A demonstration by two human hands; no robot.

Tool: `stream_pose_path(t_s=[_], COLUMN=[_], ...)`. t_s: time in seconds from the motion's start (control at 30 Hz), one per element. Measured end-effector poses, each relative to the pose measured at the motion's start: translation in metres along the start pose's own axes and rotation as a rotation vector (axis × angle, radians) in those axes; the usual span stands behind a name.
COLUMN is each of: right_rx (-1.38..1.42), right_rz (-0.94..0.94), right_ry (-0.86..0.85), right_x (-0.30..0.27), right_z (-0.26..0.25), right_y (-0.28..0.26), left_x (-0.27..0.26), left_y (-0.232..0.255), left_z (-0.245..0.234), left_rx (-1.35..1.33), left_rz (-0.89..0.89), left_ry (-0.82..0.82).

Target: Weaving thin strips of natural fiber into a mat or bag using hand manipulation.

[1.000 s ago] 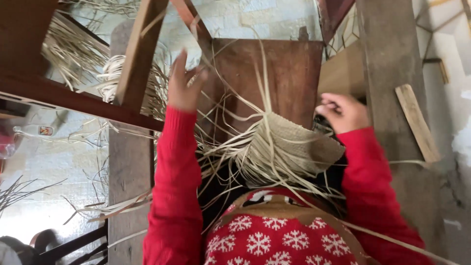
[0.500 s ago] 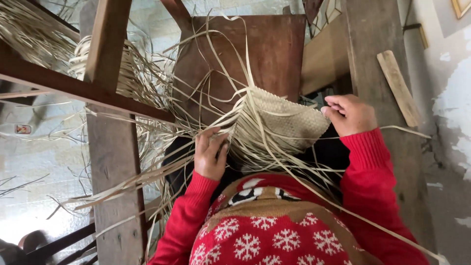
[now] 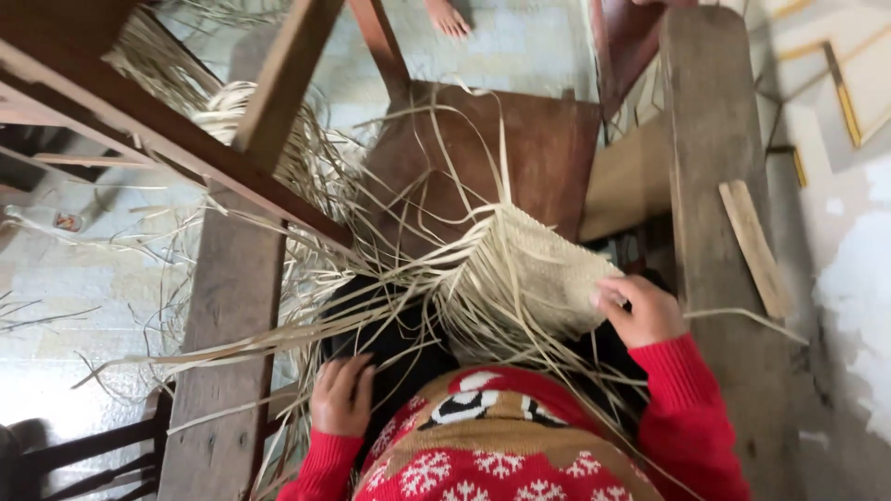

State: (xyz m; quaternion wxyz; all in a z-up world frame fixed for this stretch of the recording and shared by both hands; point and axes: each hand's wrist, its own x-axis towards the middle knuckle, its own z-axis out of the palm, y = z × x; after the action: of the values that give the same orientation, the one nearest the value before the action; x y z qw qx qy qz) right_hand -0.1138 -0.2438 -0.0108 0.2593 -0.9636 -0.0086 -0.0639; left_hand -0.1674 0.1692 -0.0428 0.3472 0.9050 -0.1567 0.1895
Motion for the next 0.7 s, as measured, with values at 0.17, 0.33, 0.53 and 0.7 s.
stream_pose_path(t_s=[0.17,0.33,0.53,0.7], right_rx=[0.009,0.058,0.053,0.074], right_rz=[-0.035,0.132,-0.037,-0.076], right_ry=[-0.029,-0.218,-0.104,-0.102], right_x=[-0.010,-0.017,-0.016,-0.016], right_z=[0.012,0.021,0.012,0.023], right_y=[0.015,0.013,-0.002,0.008], left_x=[-0.089,-0.118,-0.116,-0.002], left_y=[-0.064,-0.068,-0.058,0.022], left_z=[0.017,0.009,0.010,-0.018], left_rx=[0.018,0.015,0.092,0.012], left_rz=[-0.879,-0.685,-0.342,-0.041], left_ry=[0.027,0.126,-0.026,-0.004])
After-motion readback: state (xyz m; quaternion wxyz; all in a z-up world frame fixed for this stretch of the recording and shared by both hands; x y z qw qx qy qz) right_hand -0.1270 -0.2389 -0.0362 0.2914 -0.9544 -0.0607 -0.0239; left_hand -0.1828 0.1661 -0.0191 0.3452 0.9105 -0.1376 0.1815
